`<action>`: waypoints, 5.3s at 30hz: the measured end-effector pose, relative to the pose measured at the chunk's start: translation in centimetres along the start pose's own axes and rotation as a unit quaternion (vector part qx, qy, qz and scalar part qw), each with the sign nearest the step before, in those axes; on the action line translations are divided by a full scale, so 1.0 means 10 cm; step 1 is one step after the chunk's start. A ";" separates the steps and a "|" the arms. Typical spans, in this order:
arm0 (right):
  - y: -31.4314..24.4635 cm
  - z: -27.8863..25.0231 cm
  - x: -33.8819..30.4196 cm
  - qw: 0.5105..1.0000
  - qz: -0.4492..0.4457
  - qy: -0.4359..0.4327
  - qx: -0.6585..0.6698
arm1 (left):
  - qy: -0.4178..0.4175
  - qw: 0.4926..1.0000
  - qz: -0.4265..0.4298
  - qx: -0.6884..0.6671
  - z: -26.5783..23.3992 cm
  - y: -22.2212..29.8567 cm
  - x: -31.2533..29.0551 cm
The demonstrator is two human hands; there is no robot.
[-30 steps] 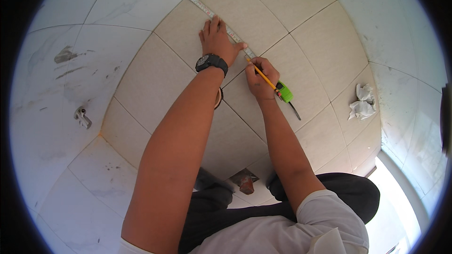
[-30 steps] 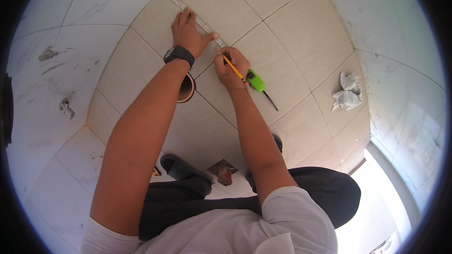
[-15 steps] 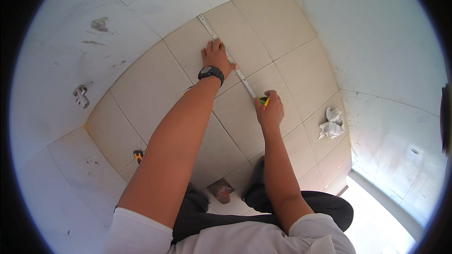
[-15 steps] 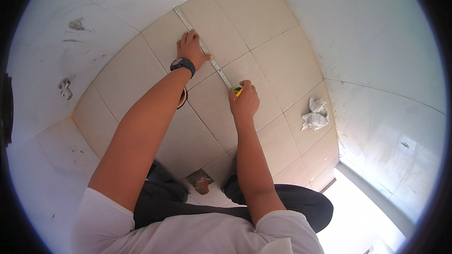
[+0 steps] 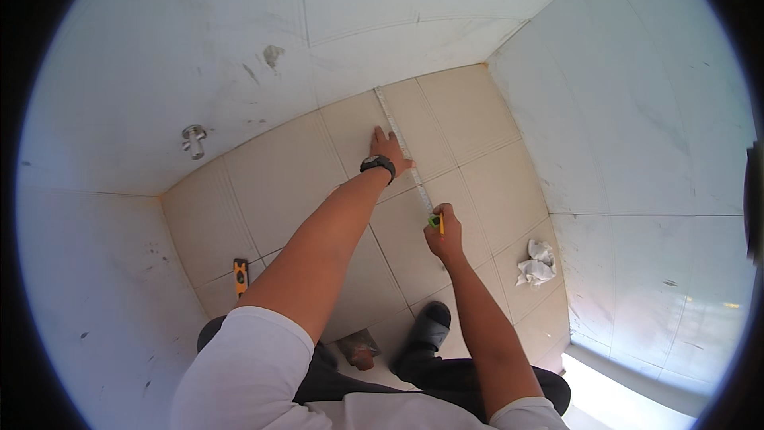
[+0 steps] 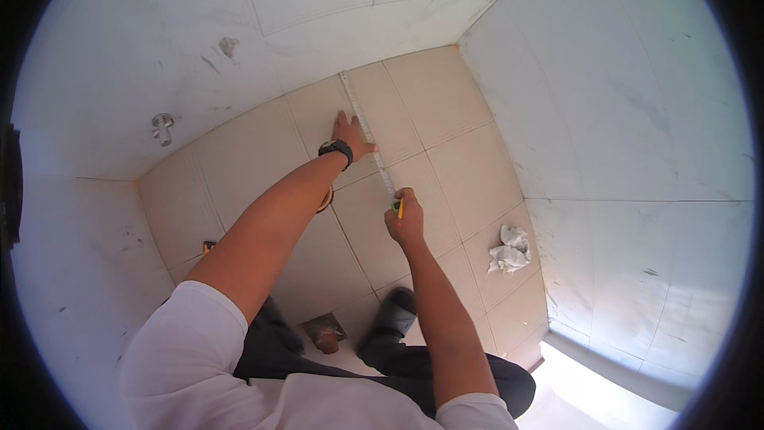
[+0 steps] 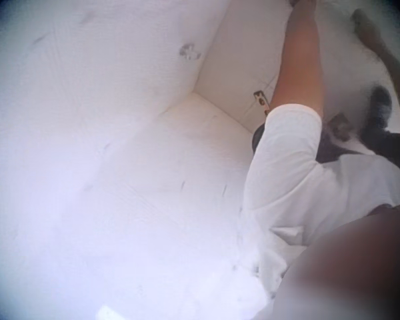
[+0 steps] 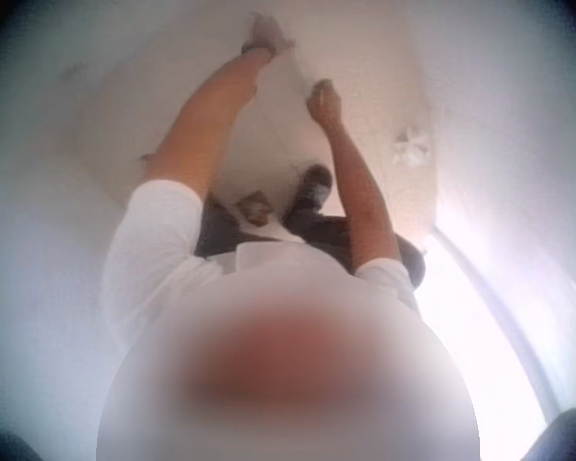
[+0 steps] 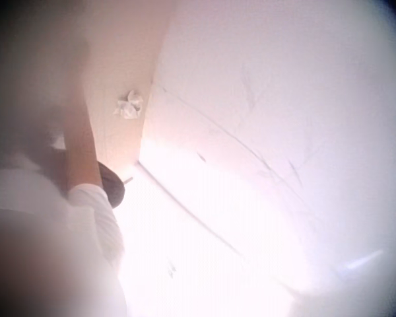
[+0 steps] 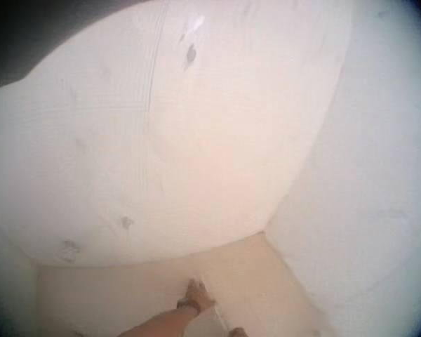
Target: The person measures a white toilet bowl with a tape measure and marks it with a pencil. Then the person moves to the floor, uses a spirit level and tape measure to mark alignment lines around the floor drain for toilet installation.
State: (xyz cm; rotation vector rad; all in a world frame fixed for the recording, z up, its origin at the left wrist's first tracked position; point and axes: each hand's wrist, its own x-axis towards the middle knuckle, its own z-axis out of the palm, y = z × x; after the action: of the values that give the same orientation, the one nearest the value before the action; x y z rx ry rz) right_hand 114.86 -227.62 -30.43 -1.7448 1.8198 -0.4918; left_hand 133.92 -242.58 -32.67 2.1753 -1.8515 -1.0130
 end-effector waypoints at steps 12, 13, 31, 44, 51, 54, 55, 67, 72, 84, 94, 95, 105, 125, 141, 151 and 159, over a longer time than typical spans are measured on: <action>-0.78 0.33 -0.79 0.989 -0.062 -0.063 0.116 | -0.170 0.886 -0.088 -0.423 -0.10 -1.24 -0.69; -0.84 0.37 -0.90 0.988 -0.056 -0.071 0.124 | -0.175 0.894 -0.096 -0.400 -0.10 -1.38 -0.78; -0.81 0.74 -1.92 0.979 -0.014 -0.201 -0.039 | 0.092 0.949 -0.096 -0.285 0.02 -2.16 -1.28; -0.64 0.66 -2.11 0.963 0.091 -0.212 0.139 | 0.054 0.904 -0.166 -0.390 0.04 -2.22 -1.19; -0.56 0.69 -2.07 0.964 0.153 -0.171 0.134 | 0.038 0.869 -0.150 -0.470 0.14 -2.33 -1.17; -0.59 0.74 -2.04 0.962 0.188 -0.174 0.092 | 0.027 0.860 -0.150 -0.487 0.12 -2.33 -1.15; -0.60 0.74 -2.05 0.963 0.181 -0.182 0.080 | 0.023 0.857 -0.150 -0.492 0.11 -2.32 -1.15; -0.80 0.90 -1.98 0.971 -0.060 -0.227 -0.040 | 0.057 0.961 -0.092 -0.256 -0.22 -2.13 -1.23; -0.87 0.90 -1.94 0.975 -0.053 -0.211 -0.045 | 0.111 0.988 -0.029 -0.108 -0.39 -2.02 -1.35; -0.91 0.83 -1.86 0.965 -0.072 -0.245 -0.064 | 0.170 0.962 0.211 0.031 -0.14 -2.29 -1.29; -1.31 1.26 -0.98 0.947 0.043 -0.130 0.290 | 0.146 0.966 0.196 0.086 -0.28 -2.22 -1.30; -1.38 1.38 -0.88 0.941 0.062 -0.102 0.315 | 0.145 0.966 0.196 0.085 -0.28 -2.22 -1.29; -1.37 2.05 -0.72 0.935 0.087 0.089 0.332 | 0.138 0.966 0.198 0.094 -0.25 -2.23 -1.28; -1.30 2.04 -0.77 0.959 0.017 0.065 0.276 | 0.128 0.967 0.187 0.116 -0.32 -2.18 -1.29; -1.29 2.04 -0.76 0.960 0.022 0.056 0.274 | 0.120 0.967 0.185 0.129 -0.30 -2.18 -1.28; -1.28 2.05 -0.76 0.959 0.013 0.054 0.277 | 0.119 0.969 0.182 0.117 -0.30 -2.18 -1.28; -1.28 2.03 -0.76 0.966 0.000 0.061 0.250 | 0.117 0.969 0.182 0.123 -0.32 -2.16 -1.28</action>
State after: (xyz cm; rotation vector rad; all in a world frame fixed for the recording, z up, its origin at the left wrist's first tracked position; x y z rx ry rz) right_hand 137.44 -218.71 -37.15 -1.3895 1.5923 -0.9831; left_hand 153.34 -226.51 -35.45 1.8622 -2.2364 -0.4559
